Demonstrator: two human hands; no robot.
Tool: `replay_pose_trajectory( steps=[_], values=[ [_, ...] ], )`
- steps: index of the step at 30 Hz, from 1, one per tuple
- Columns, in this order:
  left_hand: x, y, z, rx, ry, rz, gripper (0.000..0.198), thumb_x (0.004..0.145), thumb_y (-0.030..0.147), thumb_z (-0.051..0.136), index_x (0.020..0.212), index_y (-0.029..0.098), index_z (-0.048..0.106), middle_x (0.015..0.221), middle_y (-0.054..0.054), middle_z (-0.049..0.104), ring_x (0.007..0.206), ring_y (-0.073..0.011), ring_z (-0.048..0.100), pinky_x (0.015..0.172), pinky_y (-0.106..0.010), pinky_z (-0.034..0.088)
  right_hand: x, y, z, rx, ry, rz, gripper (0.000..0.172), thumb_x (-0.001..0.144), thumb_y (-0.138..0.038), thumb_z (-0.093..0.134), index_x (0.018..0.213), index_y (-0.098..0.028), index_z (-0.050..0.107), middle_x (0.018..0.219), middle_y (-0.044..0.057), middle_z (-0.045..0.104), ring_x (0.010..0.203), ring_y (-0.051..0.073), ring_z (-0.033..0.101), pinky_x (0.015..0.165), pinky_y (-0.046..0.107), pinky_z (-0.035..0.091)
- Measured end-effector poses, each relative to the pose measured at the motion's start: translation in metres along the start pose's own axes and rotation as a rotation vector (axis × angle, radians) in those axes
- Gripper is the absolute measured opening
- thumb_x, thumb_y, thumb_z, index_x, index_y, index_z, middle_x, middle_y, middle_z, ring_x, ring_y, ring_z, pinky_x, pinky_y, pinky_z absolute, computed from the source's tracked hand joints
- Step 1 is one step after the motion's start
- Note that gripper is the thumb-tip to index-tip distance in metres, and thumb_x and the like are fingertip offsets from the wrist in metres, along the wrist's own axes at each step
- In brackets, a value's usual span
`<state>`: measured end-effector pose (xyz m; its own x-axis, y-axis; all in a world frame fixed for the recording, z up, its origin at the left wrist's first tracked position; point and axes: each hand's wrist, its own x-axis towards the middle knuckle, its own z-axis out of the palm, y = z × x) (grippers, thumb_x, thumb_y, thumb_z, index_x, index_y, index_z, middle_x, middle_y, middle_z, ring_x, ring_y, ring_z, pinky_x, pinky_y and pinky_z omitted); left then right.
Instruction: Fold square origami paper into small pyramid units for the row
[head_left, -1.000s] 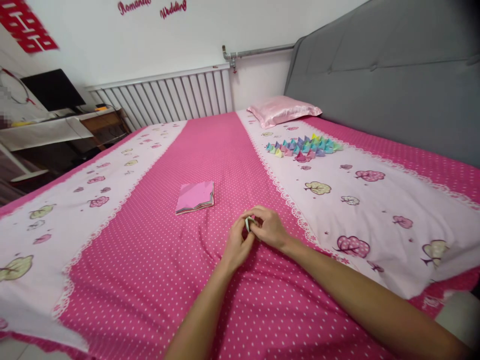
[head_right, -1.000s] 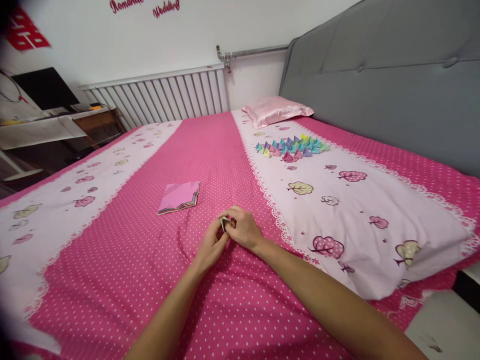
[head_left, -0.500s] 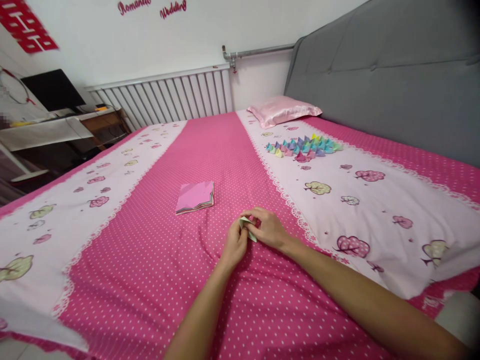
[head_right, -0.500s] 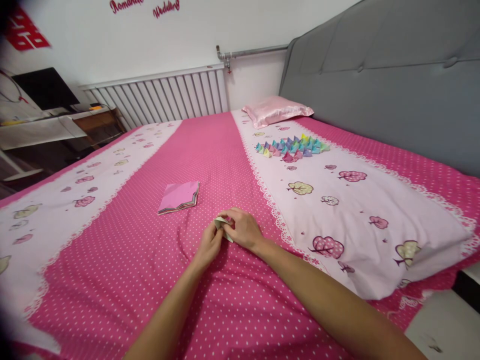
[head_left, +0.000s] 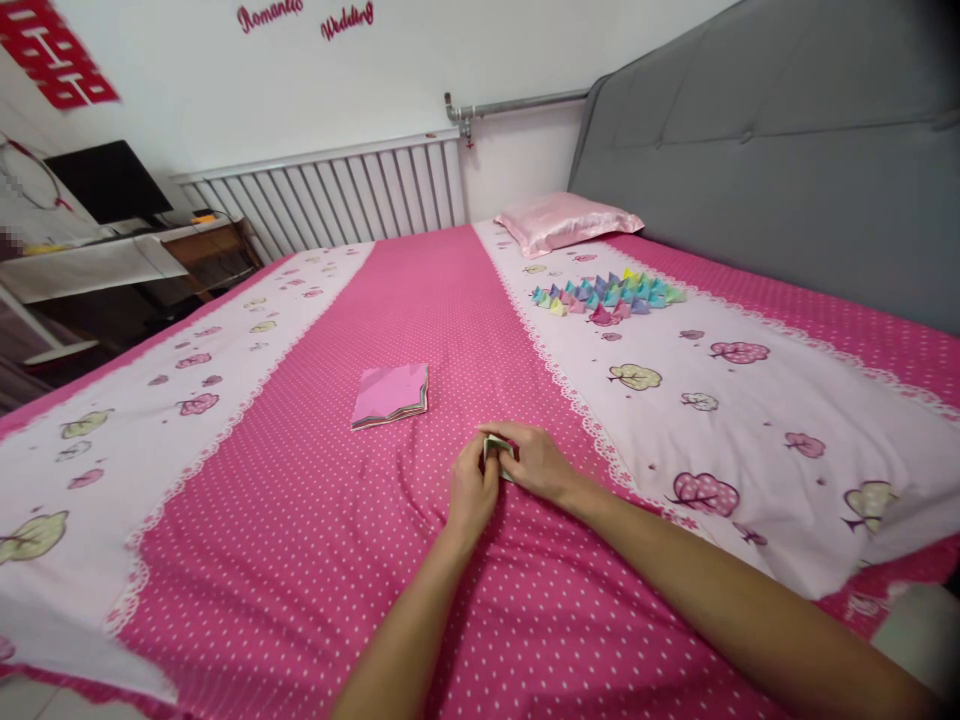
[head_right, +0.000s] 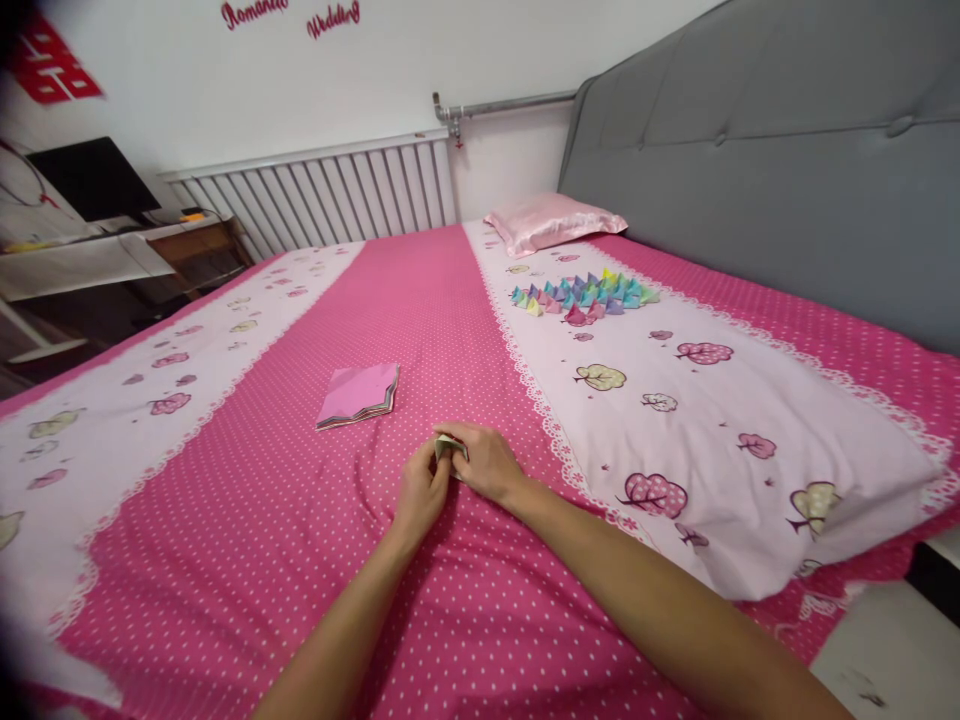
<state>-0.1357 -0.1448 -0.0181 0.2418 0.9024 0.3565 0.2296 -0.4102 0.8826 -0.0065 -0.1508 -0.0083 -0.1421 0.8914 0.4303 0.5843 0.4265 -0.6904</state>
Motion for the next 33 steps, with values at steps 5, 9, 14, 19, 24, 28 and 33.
replay_pose_trajectory(
  steps=[5,9,14,19,24,28,33],
  values=[
    [0.0003,0.0002,-0.0006,-0.001,-0.01,-0.008,0.021,0.074,0.008,0.045,0.081,0.02,0.061,0.074,-0.002,0.06,0.071,-0.0174,0.053,0.069,-0.027,0.037,0.0007,0.0006,0.0008,-0.01,0.004,0.012,0.044,0.071,-0.008,0.048,0.111,-0.021,0.059,0.105,0.004,0.065,0.093,0.019,0.06,0.084,0.032,0.046],
    [0.0006,-0.0012,-0.0002,0.042,-0.04,0.034,0.036,0.071,0.004,0.044,0.095,0.022,0.063,0.089,-0.005,0.064,0.084,-0.0199,0.056,0.077,-0.031,0.04,0.0012,0.0009,0.0012,-0.054,-0.014,0.051,0.043,0.071,-0.01,0.049,0.111,-0.02,0.058,0.105,0.006,0.065,0.093,0.021,0.06,0.083,0.033,0.046],
    [0.0003,-0.0057,0.0,0.184,-0.101,0.125,0.052,0.067,-0.002,0.04,0.111,0.02,0.057,0.11,-0.007,0.061,0.102,-0.0207,0.054,0.092,-0.038,0.038,0.0006,0.0,0.0014,-0.094,-0.026,0.116,0.044,0.071,-0.015,0.052,0.114,-0.019,0.056,0.106,0.007,0.064,0.091,0.021,0.061,0.08,0.032,0.046],
    [-0.0001,-0.0081,-0.0001,0.29,-0.138,0.155,0.052,0.066,-0.002,0.039,0.111,0.016,0.056,0.112,-0.008,0.06,0.107,-0.0198,0.052,0.096,-0.039,0.038,0.0008,-0.0005,0.0016,-0.117,-0.052,0.128,0.046,0.07,-0.012,0.05,0.115,-0.02,0.056,0.106,0.005,0.064,0.093,0.02,0.06,0.082,0.029,0.045],
    [-0.0003,-0.0063,-0.0001,0.322,-0.147,0.156,0.051,0.066,-0.002,0.039,0.111,0.016,0.055,0.112,-0.008,0.06,0.108,-0.0197,0.052,0.096,-0.038,0.039,0.0011,-0.0002,0.0016,-0.122,-0.055,0.136,0.046,0.071,-0.013,0.05,0.116,-0.021,0.055,0.107,0.005,0.064,0.094,0.019,0.06,0.083,0.029,0.045],
    [-0.0001,-0.0063,-0.0001,0.336,-0.144,0.163,0.05,0.067,-0.001,0.039,0.112,0.016,0.055,0.113,-0.008,0.059,0.108,-0.0197,0.052,0.096,-0.039,0.039,0.0012,-0.0011,0.0016,-0.125,-0.056,0.136,0.046,0.071,-0.012,0.049,0.115,-0.02,0.056,0.107,0.005,0.064,0.094,0.02,0.06,0.083,0.029,0.045],
    [0.0001,-0.007,0.0,0.351,-0.136,0.164,0.049,0.068,-0.001,0.04,0.112,0.015,0.055,0.115,-0.009,0.059,0.109,-0.0201,0.051,0.097,-0.039,0.039,0.0017,-0.0023,0.002,-0.131,-0.048,0.149,0.044,0.07,-0.013,0.05,0.113,-0.019,0.058,0.106,0.005,0.065,0.093,0.019,0.061,0.082,0.029,0.045]
  ],
)
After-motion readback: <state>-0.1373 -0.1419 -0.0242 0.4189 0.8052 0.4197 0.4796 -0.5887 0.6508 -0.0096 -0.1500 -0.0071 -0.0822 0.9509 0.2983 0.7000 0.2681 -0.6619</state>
